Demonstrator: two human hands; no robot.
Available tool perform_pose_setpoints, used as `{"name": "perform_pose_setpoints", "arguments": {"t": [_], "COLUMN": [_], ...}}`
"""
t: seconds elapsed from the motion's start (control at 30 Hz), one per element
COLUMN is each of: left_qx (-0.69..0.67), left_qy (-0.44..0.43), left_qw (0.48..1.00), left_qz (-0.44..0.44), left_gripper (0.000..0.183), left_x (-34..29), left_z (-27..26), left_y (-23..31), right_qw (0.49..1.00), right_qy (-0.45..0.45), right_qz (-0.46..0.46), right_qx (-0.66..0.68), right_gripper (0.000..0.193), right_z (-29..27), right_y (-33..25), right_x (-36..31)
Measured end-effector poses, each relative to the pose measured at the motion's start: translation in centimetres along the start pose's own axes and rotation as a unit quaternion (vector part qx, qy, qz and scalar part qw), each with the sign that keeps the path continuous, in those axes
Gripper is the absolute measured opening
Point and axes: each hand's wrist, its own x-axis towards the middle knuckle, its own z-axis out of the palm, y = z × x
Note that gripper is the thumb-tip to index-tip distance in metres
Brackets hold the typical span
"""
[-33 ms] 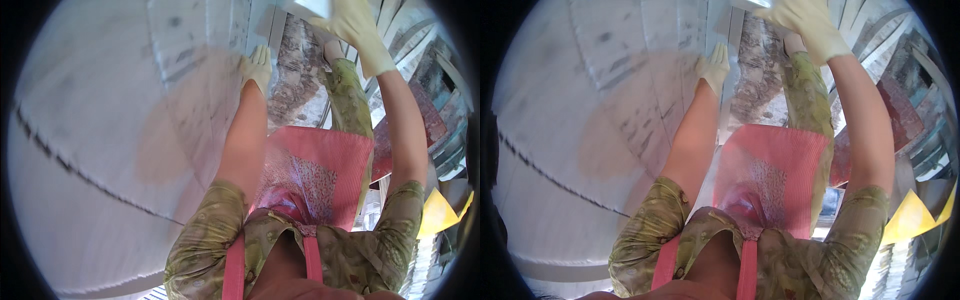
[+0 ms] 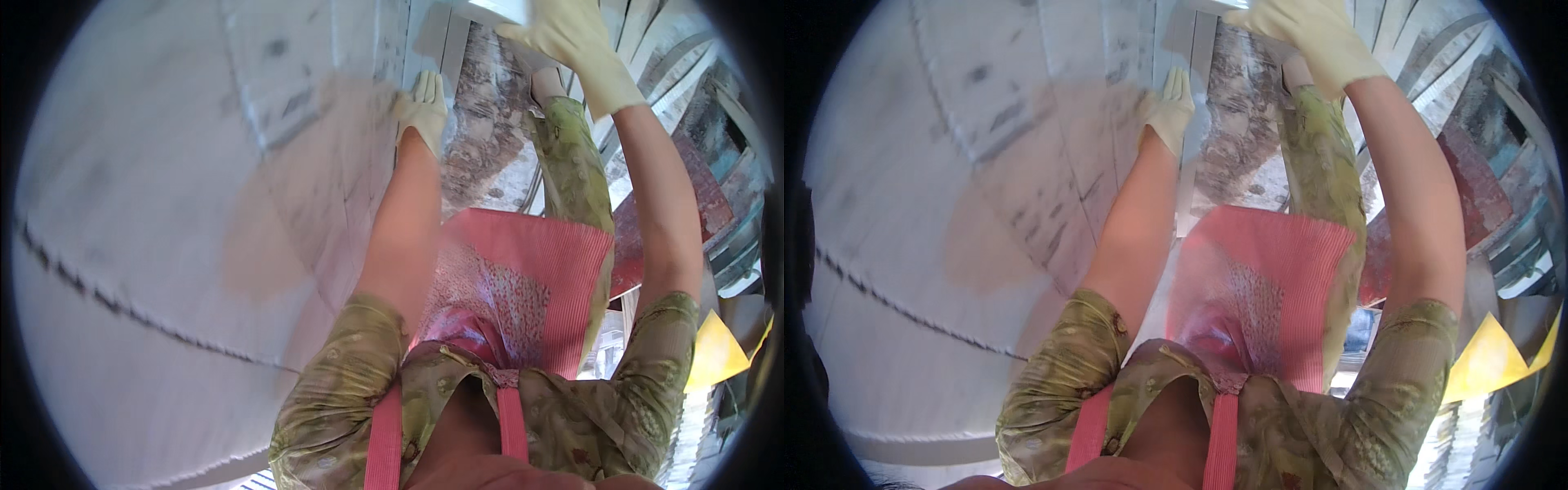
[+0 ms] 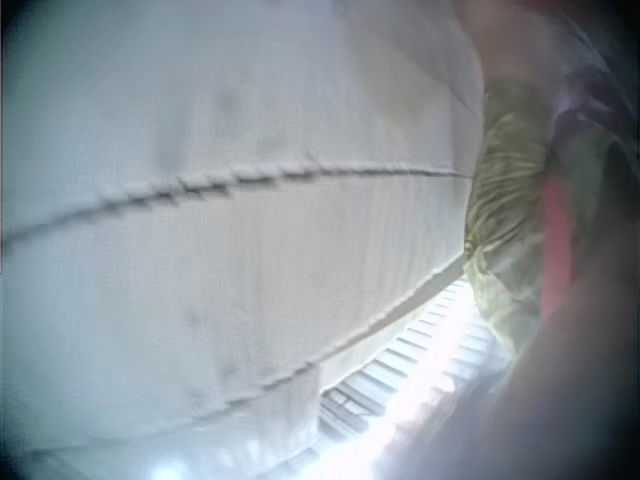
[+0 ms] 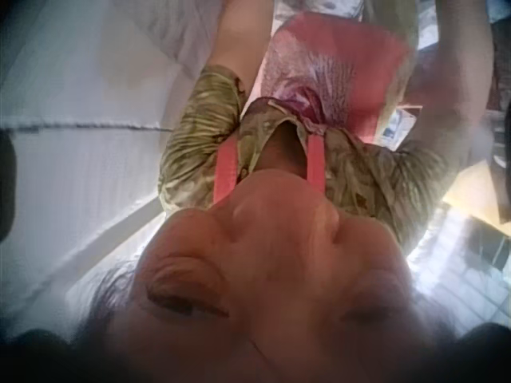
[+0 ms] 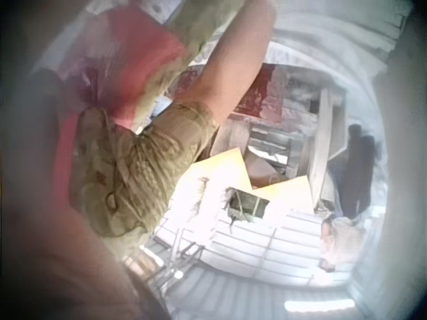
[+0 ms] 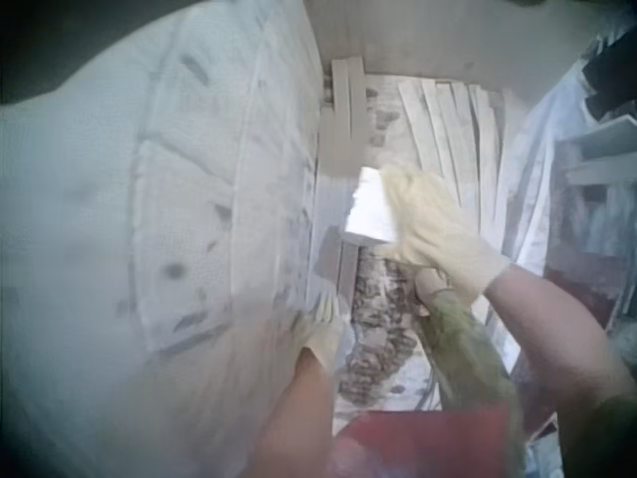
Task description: The person repeatedly picks up stacks of white rectangular items from a yellow tray and places them onto a larger pile. The person also handles a white plastic basket, moving it aside to access the workspace.
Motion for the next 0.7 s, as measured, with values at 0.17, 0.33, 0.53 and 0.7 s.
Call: {"name": "perform_pose_setpoints", "arguments": {"t": [0.17,0.33,0.53,0.7], "left_qx": [-0.166,-0.113,0.027,0.155], "left_qy": [0.014,0.082,0.164,0.189], "left_qw": [0.986,0.99,0.984,0.969], "left_qz": [0.029,0.02,0.06,0.021], "left_gripper": [0.047,0.046,0.046,0.042], "left_x": [1.4,2.3,3.8,4.3], "left_z": [1.9,1.5,1.2,0.5], "left_y": [-1.6,-2.1,-2.8,-0.9], "right_qw": [0.958,0.984,0.985,0.978], "right_qy": [0.223,0.147,0.145,0.165], "right_qz": [-0.181,-0.099,-0.085,-0.112], "right_qx": [0.015,-0.022,-0.049,-0.066], "right_gripper": [0.058,0.051,0.048,0.045], "right_z": [3.1,5.9,8.1,8.2], "right_y": [0.7,2.3,3.5,3.5], "right_x": [4.5,8.9,10.3,10.4]}}
